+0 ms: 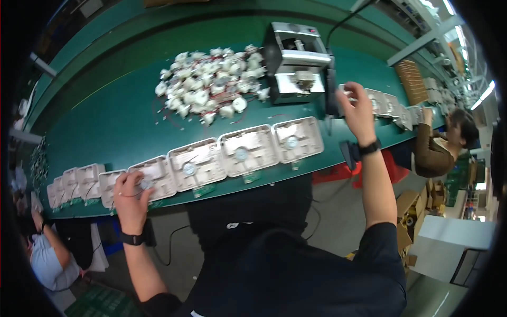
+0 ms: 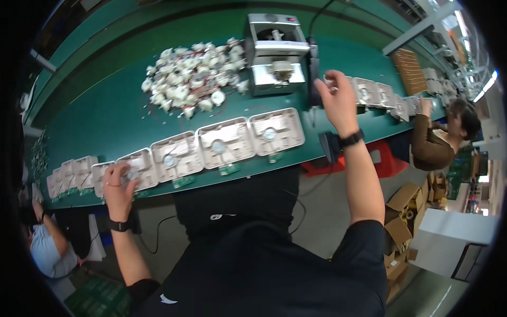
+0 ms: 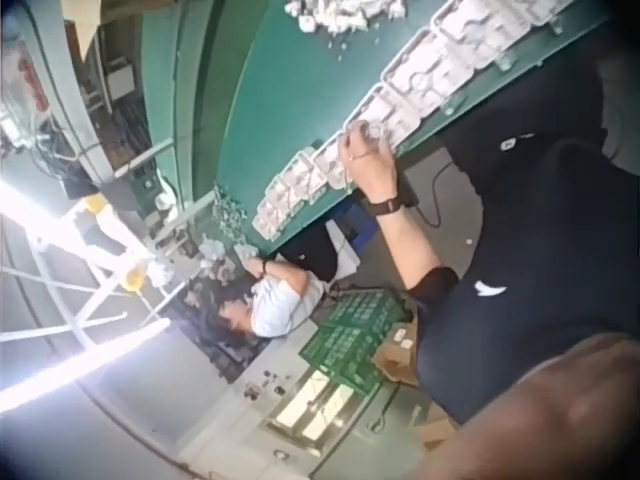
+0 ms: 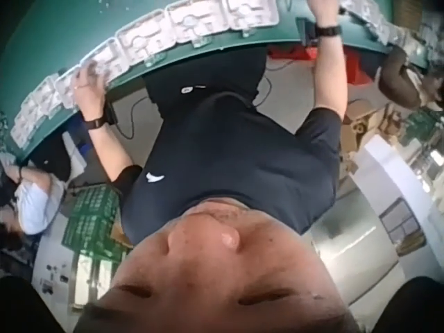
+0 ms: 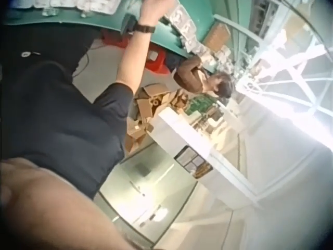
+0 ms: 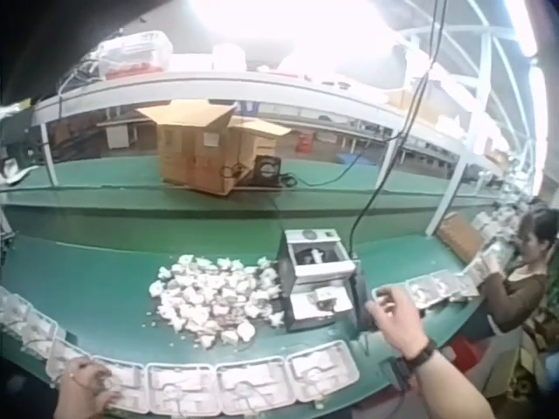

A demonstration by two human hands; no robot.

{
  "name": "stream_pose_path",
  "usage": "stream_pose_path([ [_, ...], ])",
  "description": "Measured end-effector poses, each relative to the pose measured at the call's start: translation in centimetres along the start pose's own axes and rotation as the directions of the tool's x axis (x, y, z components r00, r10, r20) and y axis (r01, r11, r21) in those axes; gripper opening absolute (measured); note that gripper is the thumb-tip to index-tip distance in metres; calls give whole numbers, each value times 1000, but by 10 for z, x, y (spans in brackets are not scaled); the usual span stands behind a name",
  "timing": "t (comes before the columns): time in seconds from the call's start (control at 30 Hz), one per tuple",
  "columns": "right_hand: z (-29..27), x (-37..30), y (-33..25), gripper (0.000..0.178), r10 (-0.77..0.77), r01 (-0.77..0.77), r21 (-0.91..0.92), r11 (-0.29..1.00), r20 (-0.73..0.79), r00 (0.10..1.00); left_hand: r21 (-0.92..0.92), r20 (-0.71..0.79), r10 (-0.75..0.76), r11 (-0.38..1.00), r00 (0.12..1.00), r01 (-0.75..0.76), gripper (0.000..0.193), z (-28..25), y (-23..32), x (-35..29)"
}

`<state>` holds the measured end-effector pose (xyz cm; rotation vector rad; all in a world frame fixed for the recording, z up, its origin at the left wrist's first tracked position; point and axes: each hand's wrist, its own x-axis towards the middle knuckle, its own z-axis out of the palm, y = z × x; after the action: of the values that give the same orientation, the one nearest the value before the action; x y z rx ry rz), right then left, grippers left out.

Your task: Assemble electronic components into plastic housings using an electric screwdriver at an assembly line.

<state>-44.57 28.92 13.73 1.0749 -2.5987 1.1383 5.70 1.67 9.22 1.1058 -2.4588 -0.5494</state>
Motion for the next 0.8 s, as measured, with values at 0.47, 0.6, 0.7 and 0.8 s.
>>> stream_pose_path([
  [0.47,54,102,114,46,226,-382,301,873,445,867,-120,-49,77,989,996,-83,38,18,-8,0],
  [0.6,31,73,69,33,218,-386,461,799,376,901,-129,-25,68,989,997,-71,43,14,-8,4],
  [0.7,2,55,28,26,212,-301,507,807,227,951,-12,28,109,994,994,-108,51,11,-1,18],
  [0.8,-18,49,-22,25,96,-69,746,663,7,995,11,25,143,990,989,-143,47,8,-6,15],
])
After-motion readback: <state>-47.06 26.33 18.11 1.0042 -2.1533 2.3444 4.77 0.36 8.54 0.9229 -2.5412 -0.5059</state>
